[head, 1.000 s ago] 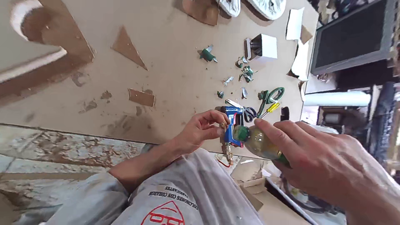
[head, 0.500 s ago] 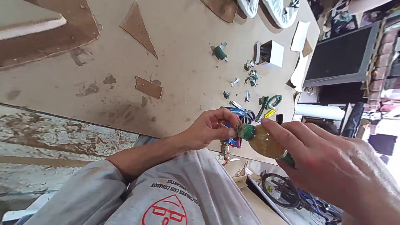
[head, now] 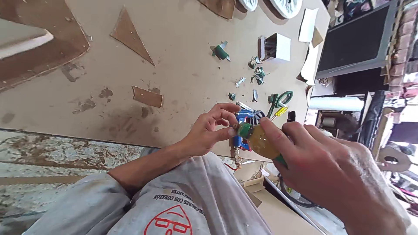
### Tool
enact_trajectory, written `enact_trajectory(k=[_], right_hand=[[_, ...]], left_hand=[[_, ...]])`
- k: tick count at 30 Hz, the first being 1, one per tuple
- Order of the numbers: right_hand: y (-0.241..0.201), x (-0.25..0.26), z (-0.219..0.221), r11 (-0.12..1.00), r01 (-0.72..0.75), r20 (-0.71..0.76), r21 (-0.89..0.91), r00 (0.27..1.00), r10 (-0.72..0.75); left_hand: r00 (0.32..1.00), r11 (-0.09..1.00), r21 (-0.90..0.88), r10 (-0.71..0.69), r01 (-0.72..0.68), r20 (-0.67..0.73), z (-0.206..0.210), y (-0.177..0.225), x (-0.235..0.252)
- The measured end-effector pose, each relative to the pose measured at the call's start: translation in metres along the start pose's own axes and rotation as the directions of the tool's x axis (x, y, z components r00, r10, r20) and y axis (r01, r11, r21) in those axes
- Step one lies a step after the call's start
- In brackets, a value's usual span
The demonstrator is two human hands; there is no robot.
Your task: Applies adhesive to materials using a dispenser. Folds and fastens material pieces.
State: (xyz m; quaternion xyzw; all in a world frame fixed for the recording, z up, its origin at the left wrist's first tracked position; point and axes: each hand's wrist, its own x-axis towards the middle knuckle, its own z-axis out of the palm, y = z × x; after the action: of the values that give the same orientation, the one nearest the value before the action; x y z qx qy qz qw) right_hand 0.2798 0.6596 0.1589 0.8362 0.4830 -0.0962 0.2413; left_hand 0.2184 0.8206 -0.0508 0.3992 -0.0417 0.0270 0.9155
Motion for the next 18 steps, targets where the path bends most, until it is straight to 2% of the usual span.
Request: enact_trajectory(k=[6,8,10,12,14,16,18], right_hand=[[-0.002,-0.003,0.018,0.999,-0.035,-0.056,0.035,0.998,0.037],[0.001,-0.008,0.033,0.994,-0.046,-0.139,0.099,0.988,0.06],[0.003,-0.018,0.059,0.97,-0.044,-0.286,0.238,0.951,0.114],[-0.001,-0.031,0.093,0.894,-0.051,-0.428,0.445,0.865,0.262],[-0.006,-0.049,0.131,0.692,-0.023,-0.456,0.721,0.736,0.5],[-0.009,-0.069,0.168,0.442,0.061,-0.401,0.895,0.545,0.737],[0.001,-0.094,0.206,0.352,0.004,-0.332,0.936,0.344,0.878]], left_hand=[[0.997,0.981,-0.178,-0.078,0.082,0.028,-0.003,-0.004,0.002],[0.997,0.966,-0.249,-0.062,0.068,0.035,-0.003,-0.001,0.004],[0.999,0.931,-0.362,-0.039,0.047,0.031,-0.005,0.004,0.008],[1.0,0.895,-0.446,0.005,0.008,0.028,-0.008,0.008,0.014],[1.0,0.885,-0.466,0.026,-0.014,0.018,-0.006,0.011,0.017],[0.999,0.89,-0.455,0.036,-0.023,0.02,-0.003,0.012,0.019],[0.998,0.893,-0.45,0.045,-0.024,0.036,0.001,0.009,0.021]])
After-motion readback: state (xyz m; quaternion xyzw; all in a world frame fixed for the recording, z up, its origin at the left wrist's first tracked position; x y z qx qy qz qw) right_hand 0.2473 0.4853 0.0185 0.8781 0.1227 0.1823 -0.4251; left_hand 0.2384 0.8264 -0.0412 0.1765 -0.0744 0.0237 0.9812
